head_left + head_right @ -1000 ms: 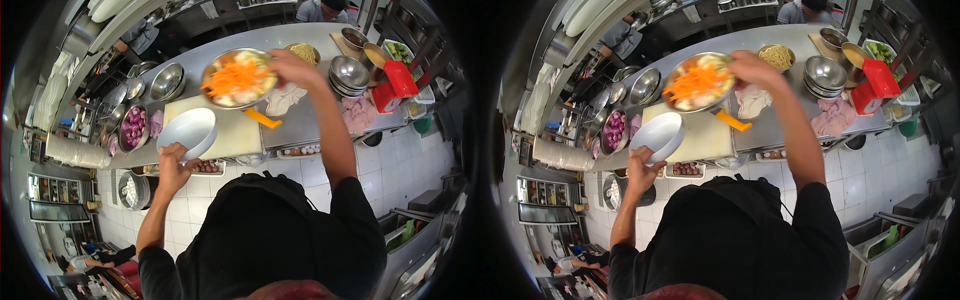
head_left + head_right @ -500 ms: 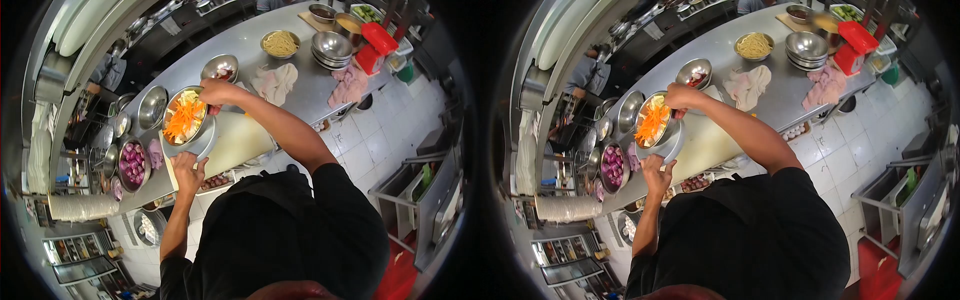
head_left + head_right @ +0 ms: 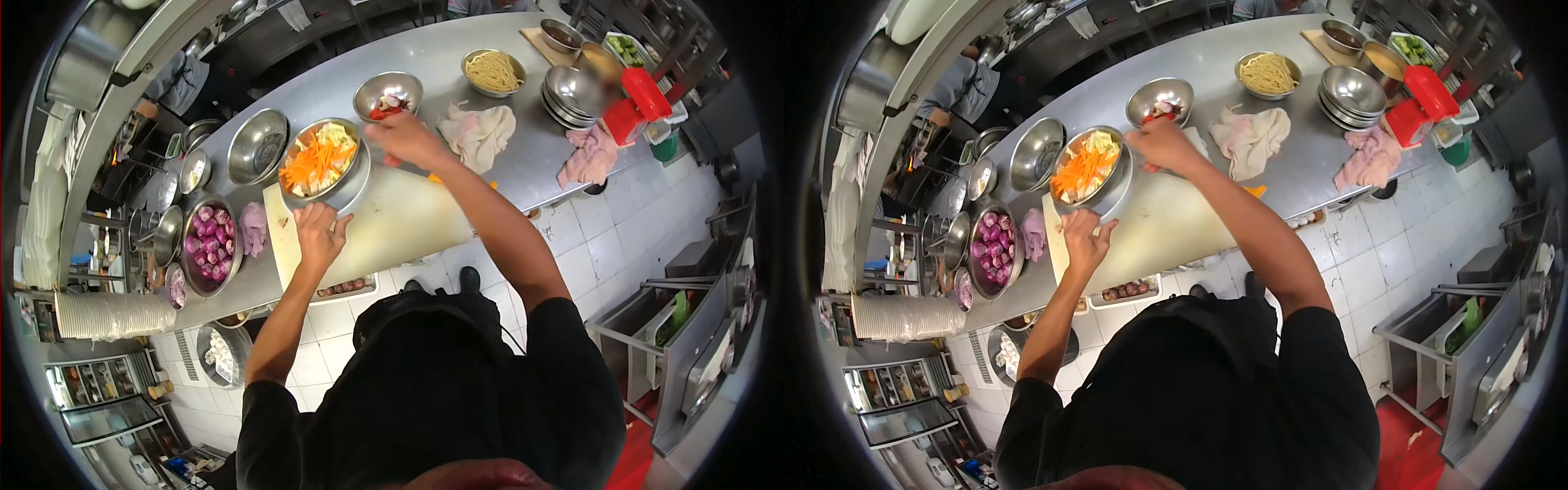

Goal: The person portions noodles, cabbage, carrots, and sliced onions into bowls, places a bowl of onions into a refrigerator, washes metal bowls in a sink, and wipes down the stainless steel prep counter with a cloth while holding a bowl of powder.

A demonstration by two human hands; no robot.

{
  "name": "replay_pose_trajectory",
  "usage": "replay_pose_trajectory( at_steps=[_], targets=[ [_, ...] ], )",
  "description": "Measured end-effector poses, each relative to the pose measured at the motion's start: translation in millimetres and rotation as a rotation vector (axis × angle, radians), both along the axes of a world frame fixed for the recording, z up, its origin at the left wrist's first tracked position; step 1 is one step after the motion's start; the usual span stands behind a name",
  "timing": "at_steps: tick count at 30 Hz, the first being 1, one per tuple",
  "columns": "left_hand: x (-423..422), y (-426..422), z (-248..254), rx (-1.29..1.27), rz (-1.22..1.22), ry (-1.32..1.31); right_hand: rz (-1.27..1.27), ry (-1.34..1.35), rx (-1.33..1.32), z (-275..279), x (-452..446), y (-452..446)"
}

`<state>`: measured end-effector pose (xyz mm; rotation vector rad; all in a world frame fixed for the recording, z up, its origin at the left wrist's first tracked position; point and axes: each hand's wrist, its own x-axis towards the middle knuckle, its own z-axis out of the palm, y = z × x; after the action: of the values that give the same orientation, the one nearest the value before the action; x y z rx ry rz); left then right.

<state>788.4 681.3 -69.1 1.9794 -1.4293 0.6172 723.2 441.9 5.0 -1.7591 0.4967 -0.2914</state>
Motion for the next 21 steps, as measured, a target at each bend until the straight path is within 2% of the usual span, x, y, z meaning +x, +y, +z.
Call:
replay_pose_trajectory(
  at_steps=[5,7,9,10,13,16,18,20,21],
  targets=[
    [63.6,-28.0,-16.8,-0.020,-0.017,-0.050,-0.302,0.017,-0.025,-47.2,4.4,-65.1],
    [70.4,-42.5,4.4,-0.116,-0.091,0.529,-0.397,0.018,-0.079,-67.4,7.2,-89.1],
    [95.4,-59.9,-7.6,0.015,-0.038,-0.086,-0.491,0.054,-0.137,-89.8,10.9,-113.4],
    [106.5,-69.8,-13.7,0.008,-0.042,-0.084,-0.541,0.073,-0.166,-95.5,7.0,-120.7],
    [130.4,-95.9,-22.4,0.000,-0.045,-0.083,-0.761,-0.011,0.049,-110.7,-12.7,-139.5],
    [143.4,-118.6,-27.6,-0.010,-0.037,-0.043,-0.901,0.007,0.014,-136.1,-37.5,-182.9],
    [152.5,-131.5,-34.0,0.012,-0.017,-0.026,-0.981,0.042,-0.149,-166.0,-52.9,-225.8],
    [162.4,-142.2,-39.6,0.017,0.019,-0.014,-1.089,-0.033,0.088,-132.7,-62.0,-225.7],
    [164.9,-146.6,-42.5,0.019,0.038,-0.009,-1.112,0.000,-0.047,-155.4,-62.2,-259.5]
  ],
)
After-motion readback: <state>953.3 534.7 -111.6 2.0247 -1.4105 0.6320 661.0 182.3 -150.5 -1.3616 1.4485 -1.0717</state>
